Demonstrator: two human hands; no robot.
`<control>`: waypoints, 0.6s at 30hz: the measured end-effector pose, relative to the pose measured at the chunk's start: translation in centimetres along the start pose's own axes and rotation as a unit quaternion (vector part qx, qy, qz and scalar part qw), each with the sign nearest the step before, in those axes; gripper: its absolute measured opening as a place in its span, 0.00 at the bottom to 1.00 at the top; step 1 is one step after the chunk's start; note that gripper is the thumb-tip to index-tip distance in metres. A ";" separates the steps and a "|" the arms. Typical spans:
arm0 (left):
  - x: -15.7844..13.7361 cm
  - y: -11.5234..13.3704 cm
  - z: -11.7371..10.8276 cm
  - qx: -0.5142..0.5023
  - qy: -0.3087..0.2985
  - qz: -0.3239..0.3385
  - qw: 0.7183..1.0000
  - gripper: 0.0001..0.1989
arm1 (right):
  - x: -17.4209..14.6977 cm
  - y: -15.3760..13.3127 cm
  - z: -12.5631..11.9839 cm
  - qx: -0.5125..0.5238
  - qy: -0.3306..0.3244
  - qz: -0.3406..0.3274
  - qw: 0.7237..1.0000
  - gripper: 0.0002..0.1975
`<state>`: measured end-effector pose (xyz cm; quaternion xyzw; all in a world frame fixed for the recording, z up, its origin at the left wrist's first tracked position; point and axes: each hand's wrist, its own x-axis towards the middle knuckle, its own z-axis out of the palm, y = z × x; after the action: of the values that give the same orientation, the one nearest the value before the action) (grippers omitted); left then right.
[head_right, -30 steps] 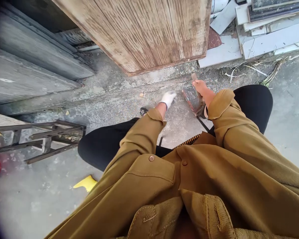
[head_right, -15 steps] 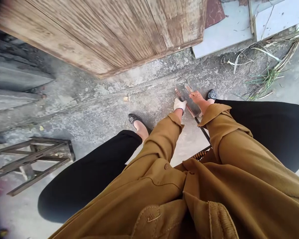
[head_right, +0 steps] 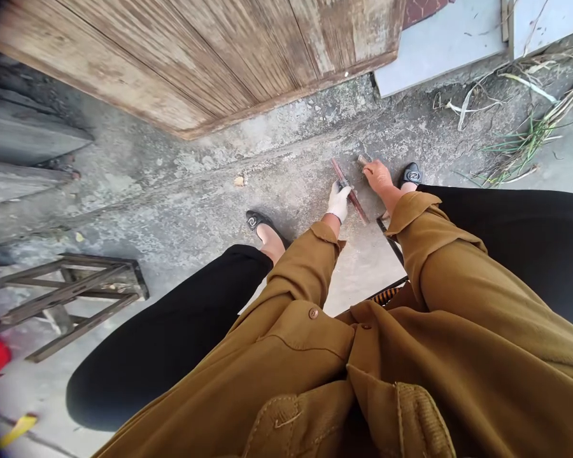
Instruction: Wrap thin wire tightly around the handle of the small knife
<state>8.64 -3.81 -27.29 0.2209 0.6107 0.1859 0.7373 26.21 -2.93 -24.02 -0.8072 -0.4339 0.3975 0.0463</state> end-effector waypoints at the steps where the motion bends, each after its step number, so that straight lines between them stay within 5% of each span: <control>1: -0.2 -0.1 -0.6 -0.042 -0.025 0.005 0.999 0.18 | 0.2 -0.4 -0.1 0.014 -0.010 -0.002 1.000 0.16; 8: -0.7 1.7 -3.6 -0.170 -0.063 -0.034 0.983 0.16 | 0.0 -2.9 -0.4 0.050 -0.060 -0.028 0.997 0.11; 18: -2.4 4.5 -5.7 -0.259 -0.051 -0.017 0.964 0.08 | 1.0 -4.8 -3.3 0.275 -0.003 -0.004 0.961 0.09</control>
<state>2.58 -0.78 -23.71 0.0212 0.5068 0.3133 0.8029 25.62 1.63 -20.37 -0.7604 -0.3115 0.5037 0.2667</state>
